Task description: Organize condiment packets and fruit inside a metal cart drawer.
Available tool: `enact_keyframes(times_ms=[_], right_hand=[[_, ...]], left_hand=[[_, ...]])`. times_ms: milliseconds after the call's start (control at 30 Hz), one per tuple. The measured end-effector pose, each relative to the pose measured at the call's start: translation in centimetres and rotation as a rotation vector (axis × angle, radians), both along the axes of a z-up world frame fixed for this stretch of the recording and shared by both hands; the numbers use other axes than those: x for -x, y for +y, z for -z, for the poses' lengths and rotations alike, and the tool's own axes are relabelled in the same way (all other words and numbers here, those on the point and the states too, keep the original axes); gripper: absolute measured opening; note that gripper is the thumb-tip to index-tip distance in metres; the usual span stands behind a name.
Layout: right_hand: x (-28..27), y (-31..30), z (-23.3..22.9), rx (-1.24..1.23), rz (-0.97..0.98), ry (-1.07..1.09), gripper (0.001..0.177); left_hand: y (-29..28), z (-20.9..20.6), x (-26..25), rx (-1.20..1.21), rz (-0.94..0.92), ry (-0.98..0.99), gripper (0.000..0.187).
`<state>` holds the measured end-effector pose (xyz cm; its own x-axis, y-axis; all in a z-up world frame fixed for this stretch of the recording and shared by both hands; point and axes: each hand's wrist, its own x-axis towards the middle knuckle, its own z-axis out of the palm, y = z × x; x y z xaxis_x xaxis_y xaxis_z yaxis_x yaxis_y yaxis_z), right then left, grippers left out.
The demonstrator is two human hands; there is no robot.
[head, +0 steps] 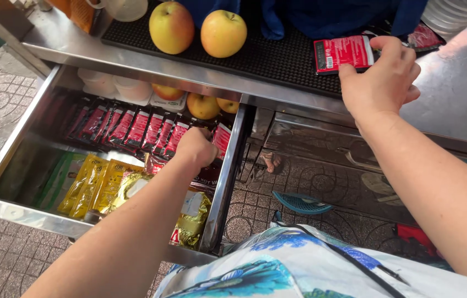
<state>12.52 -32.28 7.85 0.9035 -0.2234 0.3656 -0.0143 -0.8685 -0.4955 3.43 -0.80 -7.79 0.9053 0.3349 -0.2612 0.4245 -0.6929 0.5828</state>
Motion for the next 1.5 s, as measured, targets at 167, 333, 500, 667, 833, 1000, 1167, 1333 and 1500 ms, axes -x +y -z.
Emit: enact_keyframes(times_ms=[167,333,500,667,833,1000,1167,1333,1500], right_hand=[[-0.5,-0.7,0.7,0.032,-0.038,-0.072,0.064],[-0.7,-0.9,0.3,0.035,0.003,-0.103,0.068],[-2.9,-2.6,1.9,-0.137,-0.184,-0.412,0.08],[-1.6,-2.2,-0.3,-0.432,-0.133,-0.316,0.08],[-0.7,-3.0,-1.4,-0.849,-0.129,-0.134,0.072],[-0.3,-4.1,-0.4,-1.147,-0.198,0.026,0.062],[-0.8,-3.9,-0.7,-1.178,-0.193,0.028,0.057],[-1.6,-3.7,-0.8,-1.218,-0.16,0.034,0.051],[-2.1,-3.6,-0.6,-1.433,-0.112,0.008,0.047]], left_hand=[[-1.4,-4.6,0.6,-0.089,-0.024,-0.034,0.04],[-2.3,-7.3,-0.4,-0.126,-0.046,-0.121,0.038],[-2.8,-8.5,-2.0,-0.05,-0.146,-0.26,0.033],[-4.2,-8.9,-1.7,0.058,-0.094,-0.251,0.03],[-5.1,-8.0,-2.1,0.132,-0.094,-0.211,0.029],[-5.1,-7.7,-2.5,0.277,-0.114,-0.202,0.03],[-4.8,-6.8,-3.3,0.285,-0.072,-0.235,0.028],[-4.1,-5.6,-4.3,0.206,-0.06,-0.209,0.031],[-2.7,-3.0,-4.7,-0.033,0.016,-0.169,0.038]])
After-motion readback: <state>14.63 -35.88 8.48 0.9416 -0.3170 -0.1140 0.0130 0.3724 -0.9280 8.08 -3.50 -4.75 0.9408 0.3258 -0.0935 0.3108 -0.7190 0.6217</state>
